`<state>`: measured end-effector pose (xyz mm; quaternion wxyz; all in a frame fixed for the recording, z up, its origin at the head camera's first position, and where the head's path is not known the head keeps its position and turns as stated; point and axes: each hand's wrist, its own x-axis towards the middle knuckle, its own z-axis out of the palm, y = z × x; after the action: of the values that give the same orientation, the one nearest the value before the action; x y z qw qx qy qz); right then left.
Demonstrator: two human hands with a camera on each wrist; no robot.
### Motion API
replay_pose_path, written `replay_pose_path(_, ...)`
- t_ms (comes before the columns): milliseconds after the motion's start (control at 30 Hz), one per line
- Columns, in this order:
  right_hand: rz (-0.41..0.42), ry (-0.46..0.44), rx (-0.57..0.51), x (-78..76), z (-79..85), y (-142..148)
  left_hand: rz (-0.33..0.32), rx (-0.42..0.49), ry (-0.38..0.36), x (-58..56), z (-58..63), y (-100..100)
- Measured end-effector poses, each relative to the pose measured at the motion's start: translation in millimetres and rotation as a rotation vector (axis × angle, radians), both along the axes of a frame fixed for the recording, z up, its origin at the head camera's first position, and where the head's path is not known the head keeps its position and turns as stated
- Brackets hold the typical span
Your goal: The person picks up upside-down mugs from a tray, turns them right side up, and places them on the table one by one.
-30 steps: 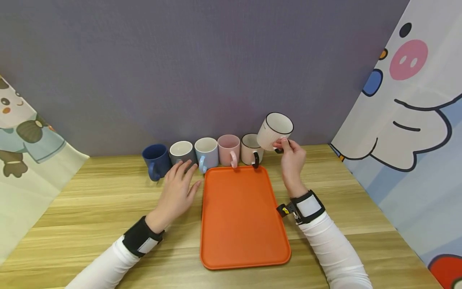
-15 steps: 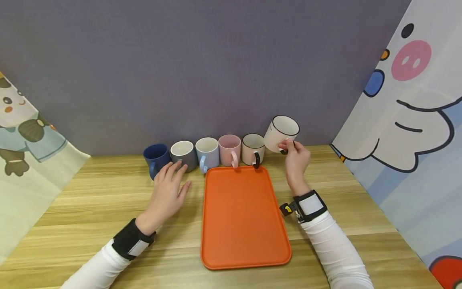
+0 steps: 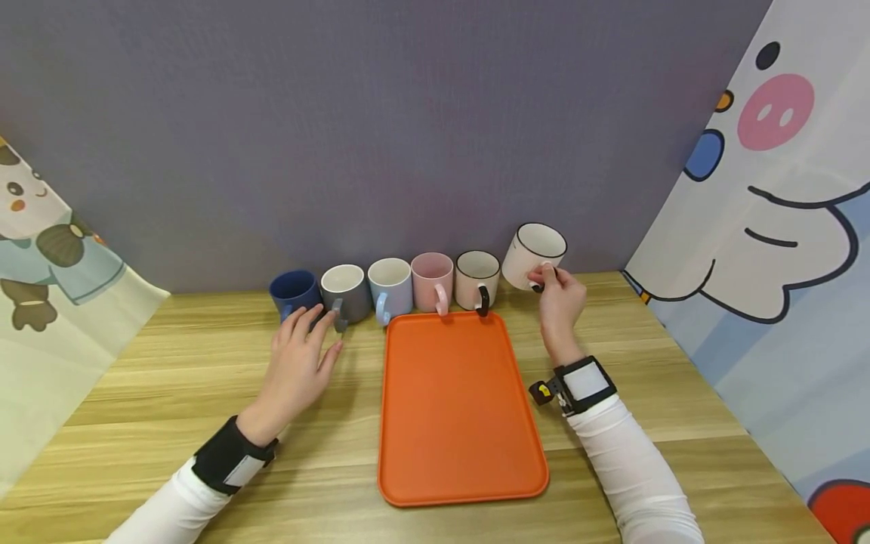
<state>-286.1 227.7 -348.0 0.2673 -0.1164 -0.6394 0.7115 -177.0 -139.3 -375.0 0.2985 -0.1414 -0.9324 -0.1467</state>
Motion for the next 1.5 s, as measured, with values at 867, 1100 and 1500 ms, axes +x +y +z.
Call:
replay_pose_path(867, 0.050, -0.233, 0.257, -12.0, -26.0, 8.3, 0.042, 0.007, 0.010, 5.4, 3.4, -25.1)
replay_pose_path(1100, 0.093, -0.290, 0.306, -11.8, -28.5, 8.7, 0.050, -0.002, 0.023, 5.7, 3.4, -29.3)
replay_pose_path(1500, 0.122, -0.351, 0.355, -11.5, -29.3, 8.4, 0.063, -0.002, 0.017, 6.5, 5.3, -30.5)
